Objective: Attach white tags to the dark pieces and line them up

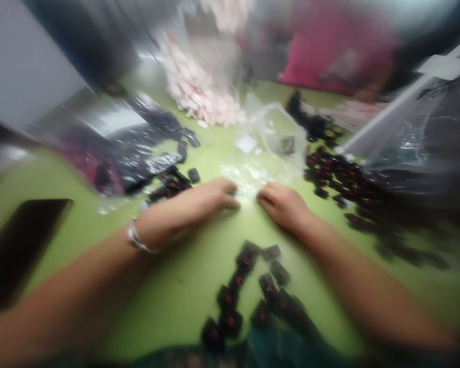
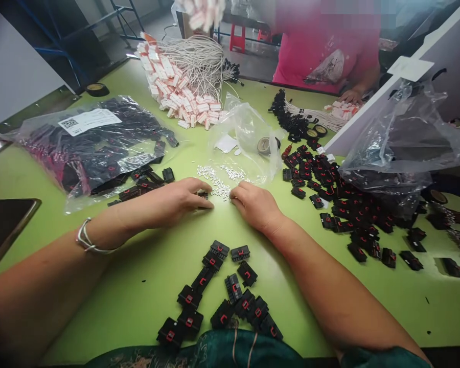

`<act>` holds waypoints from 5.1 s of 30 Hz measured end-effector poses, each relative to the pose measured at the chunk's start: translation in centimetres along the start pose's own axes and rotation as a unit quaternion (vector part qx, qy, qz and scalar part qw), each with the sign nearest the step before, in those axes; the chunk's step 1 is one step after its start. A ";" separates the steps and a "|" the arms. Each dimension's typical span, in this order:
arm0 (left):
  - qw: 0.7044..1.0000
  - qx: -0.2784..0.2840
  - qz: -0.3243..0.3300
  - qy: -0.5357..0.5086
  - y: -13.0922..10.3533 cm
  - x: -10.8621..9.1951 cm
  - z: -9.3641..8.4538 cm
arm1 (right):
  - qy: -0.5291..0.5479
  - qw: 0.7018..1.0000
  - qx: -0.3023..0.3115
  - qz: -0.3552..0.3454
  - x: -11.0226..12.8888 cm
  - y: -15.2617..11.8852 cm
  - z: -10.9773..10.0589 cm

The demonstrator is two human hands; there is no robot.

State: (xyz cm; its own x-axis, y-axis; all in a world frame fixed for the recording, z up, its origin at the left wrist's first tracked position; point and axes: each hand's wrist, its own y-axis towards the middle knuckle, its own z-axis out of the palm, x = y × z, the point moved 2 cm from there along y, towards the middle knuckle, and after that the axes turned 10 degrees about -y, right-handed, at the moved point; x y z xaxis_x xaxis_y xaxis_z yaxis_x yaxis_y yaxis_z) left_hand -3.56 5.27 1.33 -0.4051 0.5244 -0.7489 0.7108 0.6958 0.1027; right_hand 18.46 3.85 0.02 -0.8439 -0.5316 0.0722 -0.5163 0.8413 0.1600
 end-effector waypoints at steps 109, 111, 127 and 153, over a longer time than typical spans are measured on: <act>0.699 -0.263 -0.164 -0.645 0.9 0.2 3.5 | 0.095 0.992 -0.022 0.085 1.1 0.4 0.4; 0.697 -0.264 -0.164 -0.646 0.9 0.1 3.5 | 0.054 0.995 0.006 0.081 2.0 0.6 0.3; 0.745 -0.185 -0.179 -0.615 0.7 -0.5 4.0 | 0.059 0.994 -0.029 0.084 2.0 0.2 -0.4; 0.721 -0.149 -0.176 -0.654 0.8 -1.7 4.9 | 0.613 0.761 -0.051 0.207 3.9 -0.2 0.2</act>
State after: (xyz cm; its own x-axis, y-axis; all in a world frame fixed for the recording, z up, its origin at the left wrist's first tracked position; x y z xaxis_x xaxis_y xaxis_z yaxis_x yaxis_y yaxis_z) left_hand 0.49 2.54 -0.50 0.4967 -0.4860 -0.7191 0.4629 0.8492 -0.2542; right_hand 15.28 1.60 0.09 -0.1287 0.0324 0.9912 -0.1765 0.9828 -0.0550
